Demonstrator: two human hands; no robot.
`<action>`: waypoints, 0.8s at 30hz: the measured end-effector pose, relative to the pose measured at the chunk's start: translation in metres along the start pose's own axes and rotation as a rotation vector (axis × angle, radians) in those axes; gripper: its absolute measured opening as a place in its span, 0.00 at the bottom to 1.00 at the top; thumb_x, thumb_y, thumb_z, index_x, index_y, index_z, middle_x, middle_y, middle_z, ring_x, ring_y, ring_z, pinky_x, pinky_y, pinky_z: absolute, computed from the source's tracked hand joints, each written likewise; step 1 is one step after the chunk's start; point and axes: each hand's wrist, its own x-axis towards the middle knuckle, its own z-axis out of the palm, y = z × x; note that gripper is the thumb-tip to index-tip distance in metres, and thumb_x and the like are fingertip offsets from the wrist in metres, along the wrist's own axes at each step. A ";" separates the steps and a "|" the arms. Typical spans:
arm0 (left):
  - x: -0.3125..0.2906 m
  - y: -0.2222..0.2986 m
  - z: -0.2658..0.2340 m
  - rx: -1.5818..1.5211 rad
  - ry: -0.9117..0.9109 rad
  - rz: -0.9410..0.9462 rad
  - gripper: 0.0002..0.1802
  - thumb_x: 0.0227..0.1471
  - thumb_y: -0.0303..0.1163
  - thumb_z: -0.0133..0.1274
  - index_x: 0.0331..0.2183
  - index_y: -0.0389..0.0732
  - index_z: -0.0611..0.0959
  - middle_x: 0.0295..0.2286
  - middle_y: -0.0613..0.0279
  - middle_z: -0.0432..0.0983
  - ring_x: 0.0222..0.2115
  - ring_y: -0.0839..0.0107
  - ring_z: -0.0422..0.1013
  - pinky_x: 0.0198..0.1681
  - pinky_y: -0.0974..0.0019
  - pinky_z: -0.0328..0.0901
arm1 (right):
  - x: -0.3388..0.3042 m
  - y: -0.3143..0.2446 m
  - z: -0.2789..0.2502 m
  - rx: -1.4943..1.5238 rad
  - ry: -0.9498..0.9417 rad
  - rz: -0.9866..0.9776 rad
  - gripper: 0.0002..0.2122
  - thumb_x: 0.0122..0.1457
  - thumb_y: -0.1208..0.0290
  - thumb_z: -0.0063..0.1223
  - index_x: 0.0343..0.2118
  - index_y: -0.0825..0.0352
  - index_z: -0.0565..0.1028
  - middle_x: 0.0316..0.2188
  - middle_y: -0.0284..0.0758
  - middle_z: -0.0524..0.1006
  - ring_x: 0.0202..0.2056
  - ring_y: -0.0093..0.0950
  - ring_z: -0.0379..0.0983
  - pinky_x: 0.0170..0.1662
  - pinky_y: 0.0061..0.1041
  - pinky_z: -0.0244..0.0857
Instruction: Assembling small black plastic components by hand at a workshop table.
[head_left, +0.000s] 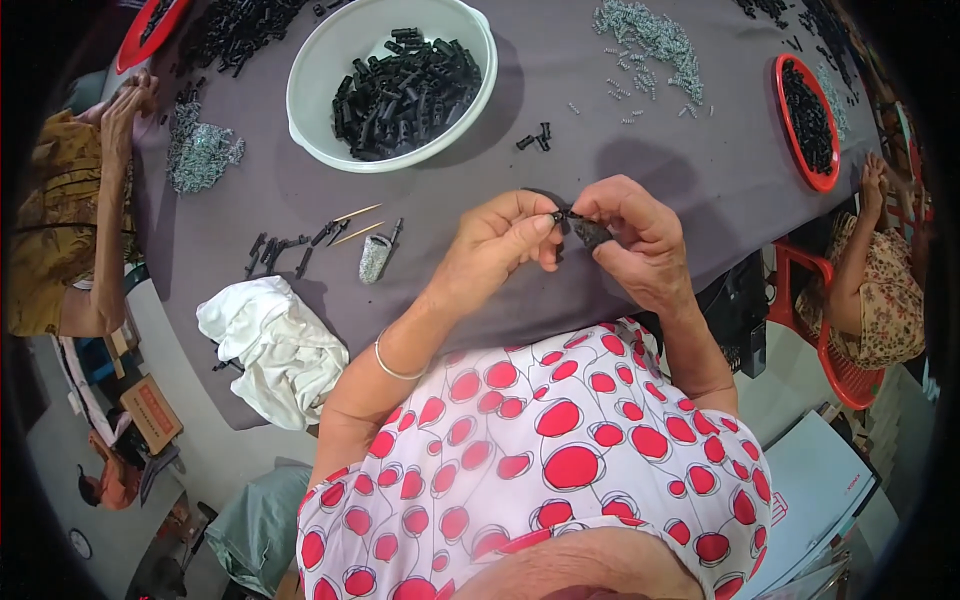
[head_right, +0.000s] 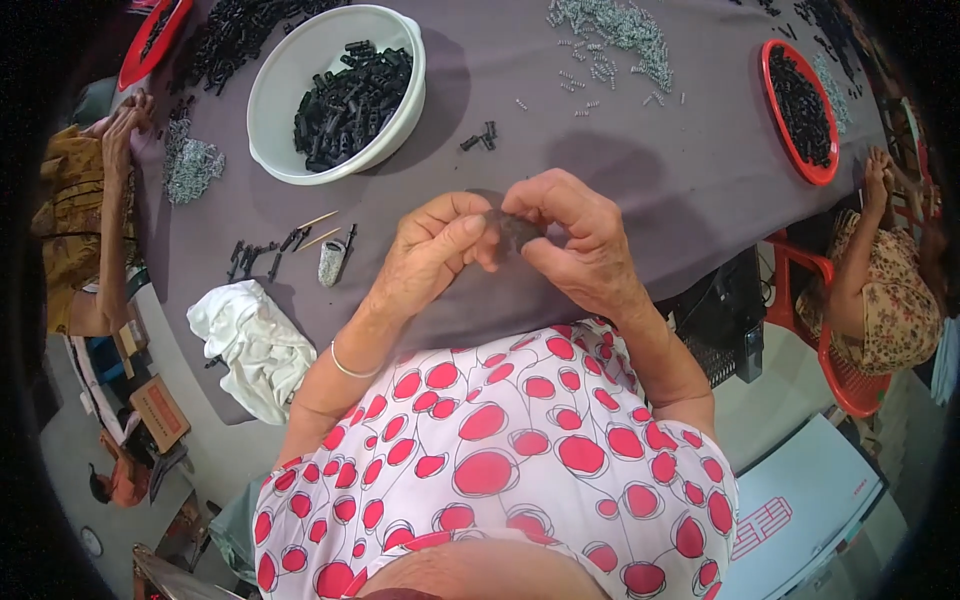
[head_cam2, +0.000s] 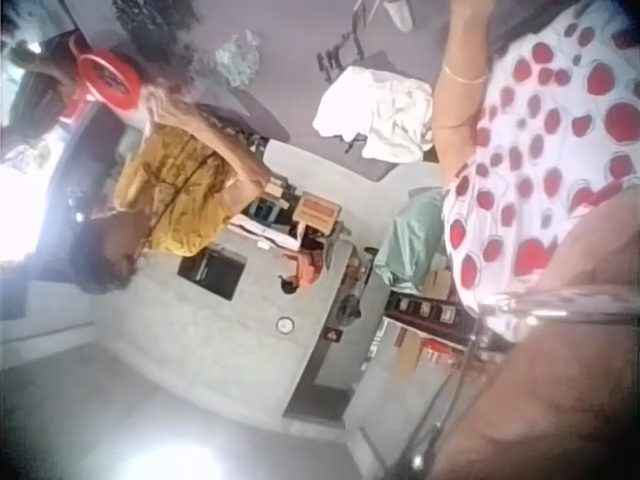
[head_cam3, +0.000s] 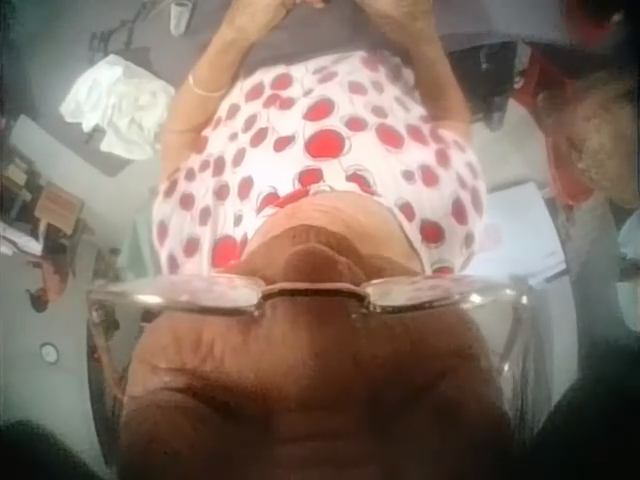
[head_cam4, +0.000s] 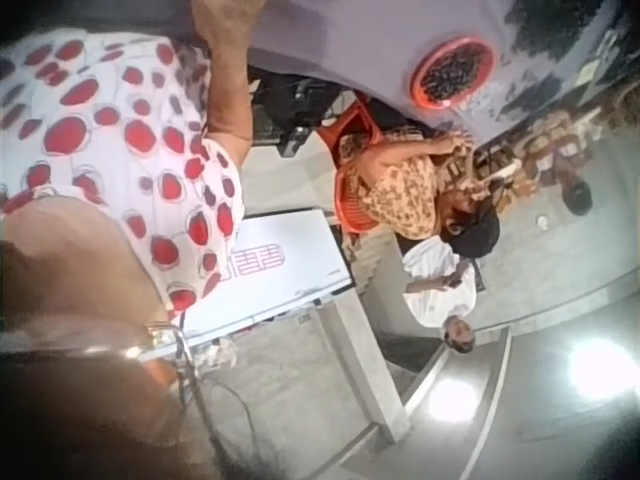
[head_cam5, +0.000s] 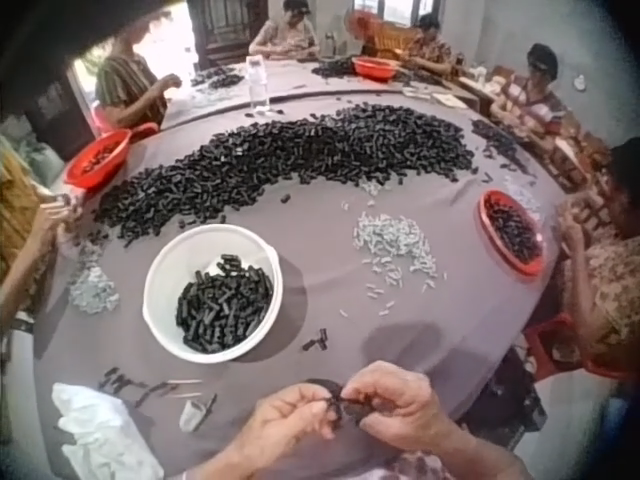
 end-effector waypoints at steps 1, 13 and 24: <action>0.000 0.000 0.000 0.004 0.001 -0.005 0.11 0.57 0.31 0.47 0.40 0.34 0.73 0.30 0.63 0.73 0.27 0.76 0.70 0.33 0.73 0.67 | 0.001 -0.004 0.000 -0.068 -0.005 -0.065 0.14 0.39 0.87 0.47 0.32 0.71 0.73 0.27 0.31 0.71 0.26 0.20 0.68 0.30 0.18 0.62; -0.002 0.000 0.003 0.143 0.065 -0.008 0.11 0.57 0.32 0.47 0.39 0.35 0.74 0.29 0.65 0.73 0.26 0.78 0.70 0.29 0.77 0.64 | 0.002 0.003 -0.005 -0.138 0.021 -0.171 0.15 0.38 0.87 0.47 0.33 0.71 0.73 0.27 0.33 0.73 0.26 0.22 0.69 0.31 0.19 0.63; -0.002 -0.006 0.007 0.119 0.056 0.052 0.09 0.57 0.29 0.47 0.38 0.33 0.73 0.28 0.64 0.72 0.26 0.79 0.69 0.31 0.76 0.65 | 0.004 -0.002 -0.006 -0.327 -0.053 -0.319 0.15 0.39 0.89 0.46 0.33 0.70 0.73 0.28 0.37 0.74 0.27 0.26 0.71 0.29 0.21 0.65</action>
